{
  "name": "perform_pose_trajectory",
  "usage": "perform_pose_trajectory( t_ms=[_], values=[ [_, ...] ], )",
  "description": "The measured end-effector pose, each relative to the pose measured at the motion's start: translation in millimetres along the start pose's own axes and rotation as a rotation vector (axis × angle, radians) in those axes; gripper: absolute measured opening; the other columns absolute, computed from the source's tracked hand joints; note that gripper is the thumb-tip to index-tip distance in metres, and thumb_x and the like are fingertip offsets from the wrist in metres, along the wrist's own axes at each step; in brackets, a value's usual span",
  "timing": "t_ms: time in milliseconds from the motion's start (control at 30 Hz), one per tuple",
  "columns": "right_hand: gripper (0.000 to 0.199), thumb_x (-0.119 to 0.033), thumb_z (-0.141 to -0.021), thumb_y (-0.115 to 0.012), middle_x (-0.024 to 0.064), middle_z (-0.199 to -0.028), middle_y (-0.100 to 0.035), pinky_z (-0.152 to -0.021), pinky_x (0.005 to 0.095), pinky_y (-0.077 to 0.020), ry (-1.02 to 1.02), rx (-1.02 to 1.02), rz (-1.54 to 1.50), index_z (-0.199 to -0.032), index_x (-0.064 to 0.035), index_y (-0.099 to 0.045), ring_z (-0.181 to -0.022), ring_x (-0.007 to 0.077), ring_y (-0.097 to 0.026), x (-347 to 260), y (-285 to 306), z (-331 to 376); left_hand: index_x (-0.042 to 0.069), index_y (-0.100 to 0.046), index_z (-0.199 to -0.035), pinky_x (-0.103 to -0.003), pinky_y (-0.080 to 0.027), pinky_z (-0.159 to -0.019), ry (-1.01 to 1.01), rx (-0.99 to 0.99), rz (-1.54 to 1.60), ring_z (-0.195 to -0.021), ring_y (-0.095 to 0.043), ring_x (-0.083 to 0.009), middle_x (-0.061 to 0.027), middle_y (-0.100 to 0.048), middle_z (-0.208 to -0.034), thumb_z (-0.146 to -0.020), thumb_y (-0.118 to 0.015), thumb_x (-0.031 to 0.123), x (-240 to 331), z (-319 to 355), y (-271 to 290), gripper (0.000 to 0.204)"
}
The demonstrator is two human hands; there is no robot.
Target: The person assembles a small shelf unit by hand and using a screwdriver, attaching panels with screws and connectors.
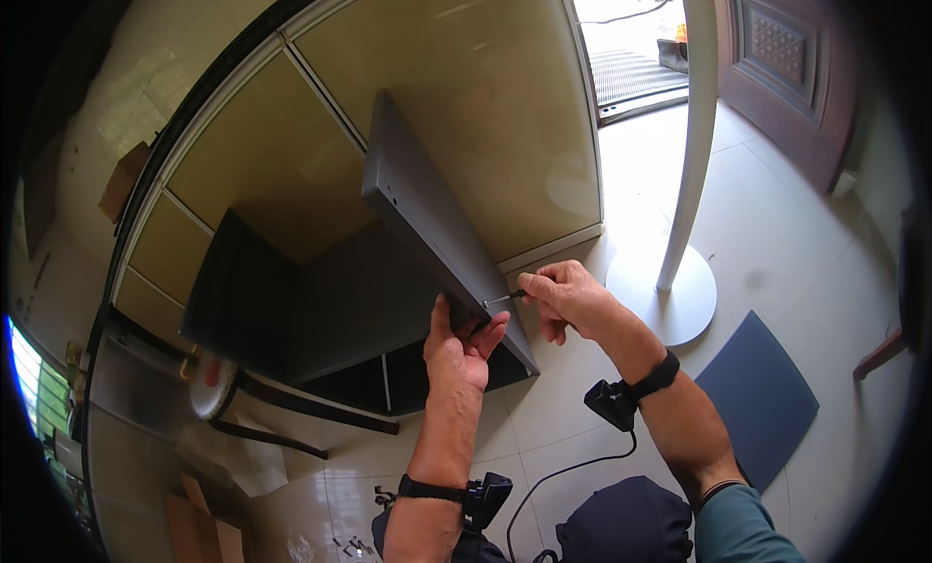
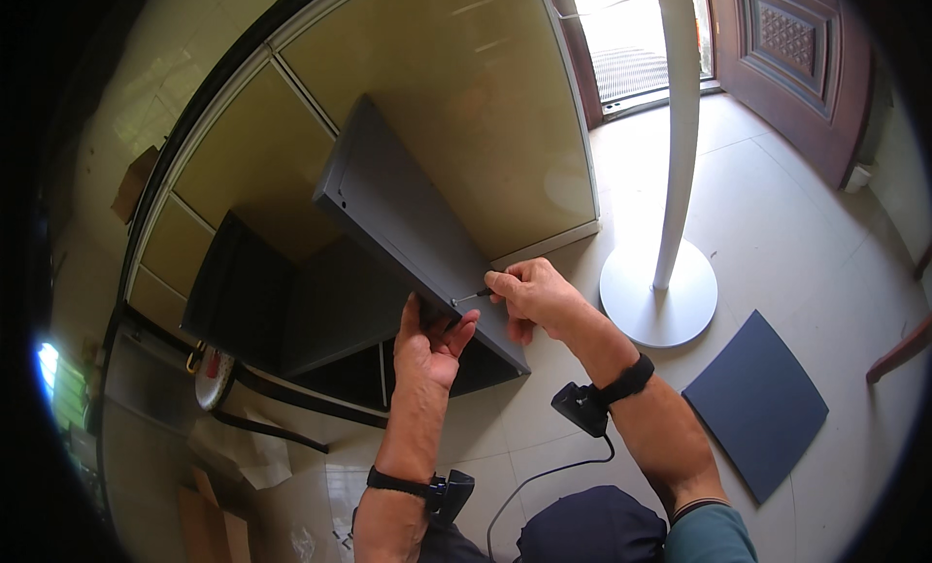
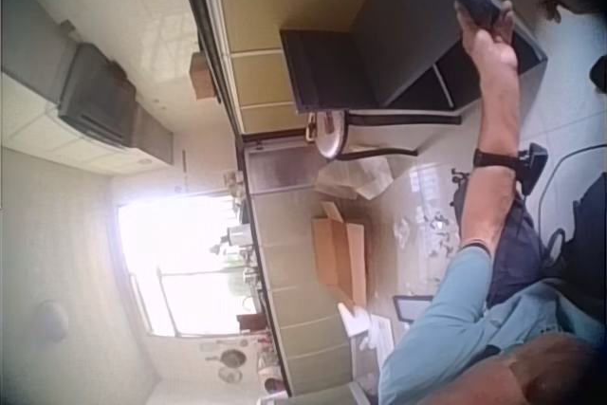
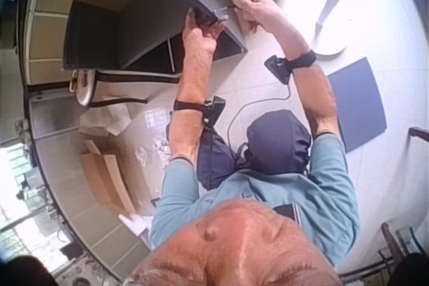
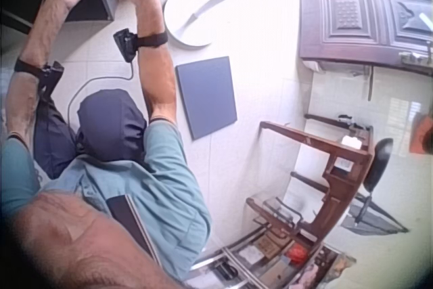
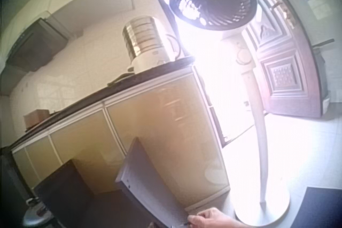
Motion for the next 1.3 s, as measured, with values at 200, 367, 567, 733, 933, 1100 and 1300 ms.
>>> perform_pose_trajectory(
  t_ms=[200,367,567,733,933,1100,1300],
  values=[
    [0.043,-0.034,-0.094,-0.056,0.0061,-0.057,-0.053,-0.036,0.0308,-0.0422,-0.223,-0.041,0.021,-0.082,0.0067,-0.057,-0.044,0.0186,-0.057,13,-2,3,0.01,-0.062,-0.112,-0.037,-0.059,-0.062,-0.017,0.017,-0.022,-0.076,-0.07,-0.0367,-0.0134,-0.07,-0.096,-0.092,-0.061,0.042,2,2,2,0.039],
    [0.028,-0.029,-0.088,-0.067,0.0123,-0.073,-0.064,-0.053,0.0345,-0.0488,0.731,0.003,0.818,-0.082,-0.0015,-0.061,-0.069,0.0251,-0.065,-42,-8,7,0.006,-0.061,-0.111,-0.038,-0.06,-0.061,-0.021,-0.002,-0.009,-0.074,-0.07,-0.0364,-0.0148,-0.07,-0.094,-0.091,-0.061,0.043,3,2,1,0.042],
    [0.024,-0.025,-0.084,-0.07,0.0136,-0.07,-0.062,-0.058,0.0421,-0.0481,0.952,-0.026,1.217,-0.084,-0.002,-0.063,-0.069,0.0331,-0.062,-51,-19,12,0.003,-0.06,-0.11,-0.036,-0.06,-0.059,-0.027,0.005,0.002,-0.072,-0.07,-0.0353,-0.0163,-0.069,-0.093,-0.092,-0.06,0.043,1,0,0,0.044],
    [0.024,-0.024,-0.086,-0.068,0.009,-0.051,-0.045,-0.049,0.0387,-0.0438,0.333,-0.146,0.745,-0.08,-0.0022,-0.061,-0.049,0.0238,-0.052,-48,-15,-5,0.002,-0.06,-0.11,-0.035,-0.06,-0.059,-0.036,0.028,-0.031,-0.071,-0.07,-0.0345,-0.0167,-0.069,-0.094,-0.093,-0.059,0.042,3,1,3,0.044],
    [0.03,-0.029,-0.091,-0.065,0.0044,-0.051,-0.043,-0.041,0.0303,-0.0351,-0.505,-0.357,0.018,-0.078,-0.0009,-0.063,-0.043,0.013,-0.038,23,-8,-12,0.002,-0.06,-0.111,-0.036,-0.06,-0.061,-0.05,0.011,-0.036,-0.073,-0.07,-0.0353,-0.0174,-0.069,-0.096,-0.091,-0.061,0.042,3,3,0,0.044],
    [0.022,-0.019,-0.086,-0.066,0.0168,-0.062,-0.058,-0.062,0.0402,-0.0498,0.724,-0.104,0.838,-0.081,0.0025,-0.062,-0.068,0.0341,-0.063,-59,-19,2,0.002,-0.06,-0.112,-0.038,-0.06,-0.062,-0.053,-0.028,-0.025,-0.074,-0.07,-0.0357,-0.0176,-0.07,-0.095,-0.09,-0.063,0.042,4,3,-1,0.045],
    [0.02,-0.017,-0.086,-0.064,0.018,-0.076,-0.066,-0.062,0.0411,-0.0504,0.676,-0.136,0.943,-0.077,0.0014,-0.062,-0.067,0.0354,-0.063,-44,-27,-1,0.001,-0.061,-0.11,-0.037,-0.06,-0.063,-0.05,-0.007,-0.022,-0.073,-0.07,-0.0352,-0.0169,-0.069,-0.093,-0.09,-0.063,0.042,2,1,0,0.046]
  ],
)
Point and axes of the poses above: each hand's wrist, its own z-axis away from the middle knuckle, its own y-axis out of the back of the hand, x = y × z, the point moved 8 cm from there along -z, towards the middle knuckle
